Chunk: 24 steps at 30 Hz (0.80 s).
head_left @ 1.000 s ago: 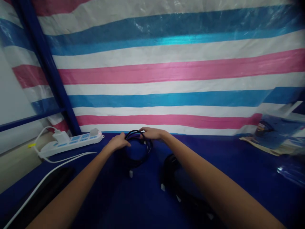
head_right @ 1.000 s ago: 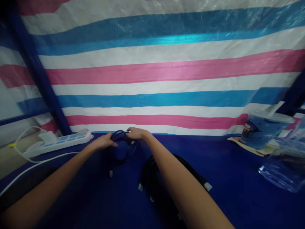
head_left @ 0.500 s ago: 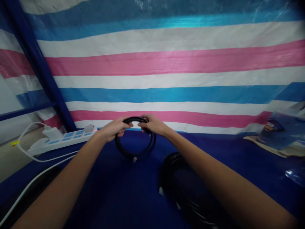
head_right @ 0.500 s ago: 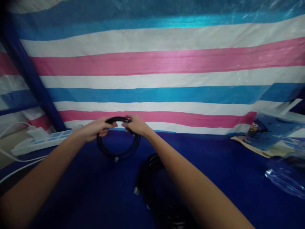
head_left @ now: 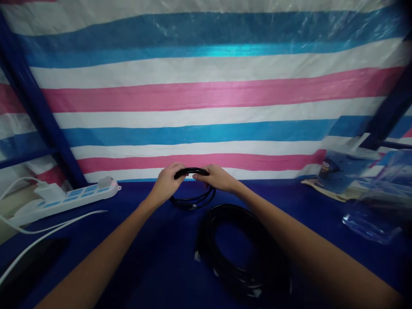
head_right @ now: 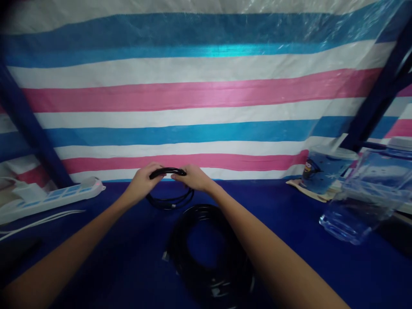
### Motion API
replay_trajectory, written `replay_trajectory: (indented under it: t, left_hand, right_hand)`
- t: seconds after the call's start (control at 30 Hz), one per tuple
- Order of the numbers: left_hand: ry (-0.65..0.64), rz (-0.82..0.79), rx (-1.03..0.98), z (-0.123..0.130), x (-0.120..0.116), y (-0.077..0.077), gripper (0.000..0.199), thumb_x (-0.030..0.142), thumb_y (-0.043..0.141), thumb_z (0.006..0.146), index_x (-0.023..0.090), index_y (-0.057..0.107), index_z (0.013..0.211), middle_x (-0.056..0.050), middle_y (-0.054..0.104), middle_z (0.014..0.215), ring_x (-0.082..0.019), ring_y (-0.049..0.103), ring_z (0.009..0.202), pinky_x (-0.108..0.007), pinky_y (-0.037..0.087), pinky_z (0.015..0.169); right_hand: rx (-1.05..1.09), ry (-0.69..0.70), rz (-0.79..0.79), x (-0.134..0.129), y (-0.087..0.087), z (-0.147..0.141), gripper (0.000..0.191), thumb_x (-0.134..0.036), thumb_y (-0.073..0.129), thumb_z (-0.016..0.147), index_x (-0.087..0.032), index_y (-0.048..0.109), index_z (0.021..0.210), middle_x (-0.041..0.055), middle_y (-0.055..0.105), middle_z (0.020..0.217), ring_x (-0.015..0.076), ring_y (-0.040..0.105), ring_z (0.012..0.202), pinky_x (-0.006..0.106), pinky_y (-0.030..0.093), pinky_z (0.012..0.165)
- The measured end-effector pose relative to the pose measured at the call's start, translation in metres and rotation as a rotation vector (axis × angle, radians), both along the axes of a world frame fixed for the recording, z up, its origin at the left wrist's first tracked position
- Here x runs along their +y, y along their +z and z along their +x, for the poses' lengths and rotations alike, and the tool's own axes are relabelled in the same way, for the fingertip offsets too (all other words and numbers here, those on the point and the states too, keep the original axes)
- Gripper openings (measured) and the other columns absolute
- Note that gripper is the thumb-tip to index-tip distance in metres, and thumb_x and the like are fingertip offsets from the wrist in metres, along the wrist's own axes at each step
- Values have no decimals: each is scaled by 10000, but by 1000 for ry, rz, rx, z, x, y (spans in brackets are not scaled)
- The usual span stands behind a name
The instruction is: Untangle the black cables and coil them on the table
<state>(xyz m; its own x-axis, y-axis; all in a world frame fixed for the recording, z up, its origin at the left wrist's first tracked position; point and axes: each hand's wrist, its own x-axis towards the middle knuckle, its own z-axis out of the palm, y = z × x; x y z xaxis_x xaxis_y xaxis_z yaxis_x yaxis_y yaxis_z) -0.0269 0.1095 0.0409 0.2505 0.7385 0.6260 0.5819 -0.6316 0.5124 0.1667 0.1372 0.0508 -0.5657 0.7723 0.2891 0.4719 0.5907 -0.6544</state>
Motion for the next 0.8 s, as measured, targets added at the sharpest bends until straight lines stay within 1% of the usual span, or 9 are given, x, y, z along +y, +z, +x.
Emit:
replay_trajectory:
  t: [0.1,0.2,0.3,0.4,0.5,0.6,0.63,0.7,0.8]
  left_hand:
    - [53,-92,-67,0,6,-9,155,209,561,762,174,620,901,-41,603,873,-162,571,742,-286,436,687]
    - [51,-335,-273,-1,12,-22,243,276,624,734,176,588,952,-6,575,733,-109,501,486,-261,405,494]
    - [-112,-530,-554,3,20,-27,227,321,672,716,176,535,824,77,395,483,-64,352,361,-226,346,417]
    - [-277,-587,-742,18,35,-11,267,372,661,735,178,478,719,114,201,428,-30,170,338,-187,177,364]
    - [-335,-622,-712,41,52,11,383,501,571,786,174,440,636,99,182,434,-25,136,343,-203,92,371]
    - [-338,-655,-553,63,61,17,438,541,534,803,175,410,596,69,254,471,-29,210,362,-209,128,377]
    - [-350,-646,-492,70,61,14,420,522,547,803,172,425,606,57,297,488,-35,258,377,-208,163,381]
    - [-387,-619,-414,79,60,2,358,491,556,809,165,497,672,43,360,512,-52,342,412,-207,253,406]
    - [-421,-620,-496,86,59,-22,328,485,540,820,160,582,837,54,375,531,-69,404,448,-215,371,481]
  right_hand:
    - [-8,23,-81,9,-5,10,307,-371,536,811,-136,592,620,38,593,567,109,511,523,256,385,548]
    - [-8,45,-137,17,-10,15,261,-356,547,803,-135,617,682,45,631,631,106,519,548,250,393,554]
    - [76,29,-157,21,-13,17,292,-382,521,824,-133,594,689,48,633,653,103,527,555,245,390,548]
    - [257,-59,-142,25,-6,23,297,-403,523,828,-128,574,727,41,607,618,114,547,553,245,389,541]
    - [242,-130,-109,29,2,46,267,-391,544,817,-129,593,823,44,620,646,136,573,586,258,404,556]
    - [145,-142,-139,30,-5,76,264,-371,535,819,-126,614,876,66,650,707,159,595,640,294,441,616]
    - [185,-148,-180,29,-12,83,269,-366,540,813,-123,615,902,70,657,723,163,599,647,305,451,631]
    - [388,-178,-264,26,-31,93,305,-371,560,789,-119,592,958,62,654,716,164,601,630,316,462,634]
    - [683,-275,-289,22,-59,92,339,-432,534,791,-145,524,972,-7,578,607,153,589,564,291,455,567]
